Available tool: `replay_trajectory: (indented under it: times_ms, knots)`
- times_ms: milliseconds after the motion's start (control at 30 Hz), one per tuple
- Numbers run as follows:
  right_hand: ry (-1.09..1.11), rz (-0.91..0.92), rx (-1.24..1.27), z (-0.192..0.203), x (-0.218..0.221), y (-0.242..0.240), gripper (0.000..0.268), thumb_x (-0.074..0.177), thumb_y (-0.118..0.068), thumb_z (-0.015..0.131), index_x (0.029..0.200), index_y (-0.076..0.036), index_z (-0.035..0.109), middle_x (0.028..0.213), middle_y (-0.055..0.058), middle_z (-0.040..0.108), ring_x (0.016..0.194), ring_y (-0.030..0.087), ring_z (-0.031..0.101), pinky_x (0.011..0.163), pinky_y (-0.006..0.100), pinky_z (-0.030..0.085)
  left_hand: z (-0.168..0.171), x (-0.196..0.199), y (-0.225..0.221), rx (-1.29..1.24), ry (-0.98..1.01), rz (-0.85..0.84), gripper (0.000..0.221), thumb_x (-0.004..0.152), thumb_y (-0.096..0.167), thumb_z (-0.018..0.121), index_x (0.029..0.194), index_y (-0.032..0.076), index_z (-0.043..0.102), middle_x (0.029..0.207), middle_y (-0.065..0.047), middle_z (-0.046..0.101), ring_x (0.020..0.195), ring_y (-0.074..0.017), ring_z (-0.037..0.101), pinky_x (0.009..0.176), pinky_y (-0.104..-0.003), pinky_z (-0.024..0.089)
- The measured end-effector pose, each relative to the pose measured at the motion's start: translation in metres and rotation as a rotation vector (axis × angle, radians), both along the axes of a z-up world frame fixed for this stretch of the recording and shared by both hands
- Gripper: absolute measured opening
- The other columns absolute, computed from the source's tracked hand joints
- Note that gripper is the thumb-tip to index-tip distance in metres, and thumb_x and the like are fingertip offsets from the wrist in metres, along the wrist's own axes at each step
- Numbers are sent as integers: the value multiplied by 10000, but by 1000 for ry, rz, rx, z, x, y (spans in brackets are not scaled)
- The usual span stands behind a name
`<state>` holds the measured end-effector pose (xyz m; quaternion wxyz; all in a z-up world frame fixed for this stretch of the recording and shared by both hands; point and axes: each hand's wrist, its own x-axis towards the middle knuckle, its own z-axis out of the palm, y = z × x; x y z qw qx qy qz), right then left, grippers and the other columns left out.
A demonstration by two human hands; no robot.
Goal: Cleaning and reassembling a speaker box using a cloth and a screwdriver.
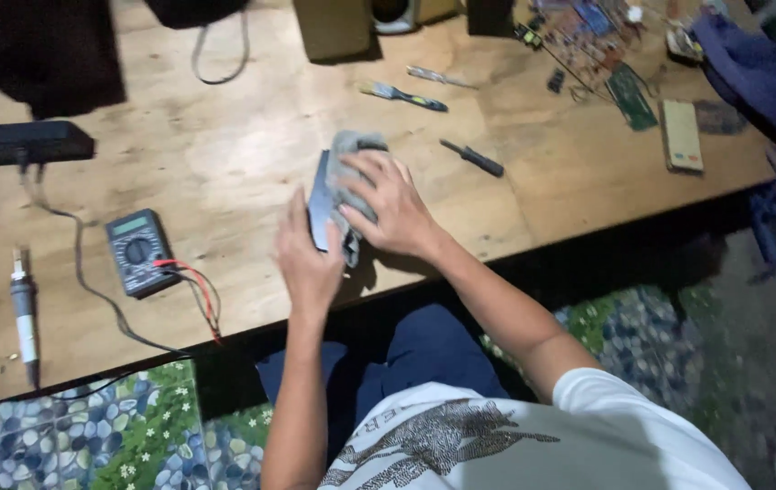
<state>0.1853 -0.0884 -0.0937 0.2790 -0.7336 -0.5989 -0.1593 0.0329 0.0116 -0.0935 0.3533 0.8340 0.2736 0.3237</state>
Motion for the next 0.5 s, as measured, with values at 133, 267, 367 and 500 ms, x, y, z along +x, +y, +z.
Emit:
replay_trajectory:
  times_ms: [133,267,367,500]
  knots:
    - [-36,371,84,4,-11,8,328,890,-188,548,1117,19,664,1234,250,627,1201,470,573,1032,596,456,-27,-1,4,-34,-39,32,827,815,251,490,1604,71,319,1410,-306,525,1260,-530,523,1056,-655,349]
    - [29,234,4,-2,39,24,341,940,-334,653,1124,-50,697,1283,183,678,1190,381,644,1054,530,475,-65,6,3,41,-69,90,475,1021,295,374,1374,37,560,1096,-205,670,1039,-418,649,1007,-556,437]
    - [-12,114,-13,-21,49,31,390,991,-363,649,1160,-13,686,1270,231,668,1172,419,648,1038,547,478,-104,13,6,96,17,150,355,1031,242,373,1178,116,670,955,-69,709,928,-308,690,964,-484,473]
    - [-80,269,-79,1,-3,24,436,991,-354,510,1377,-181,615,1435,152,566,1350,412,524,1133,566,345,-76,11,2,74,32,191,326,795,168,444,1006,99,681,863,-64,668,869,-362,648,879,-494,480]
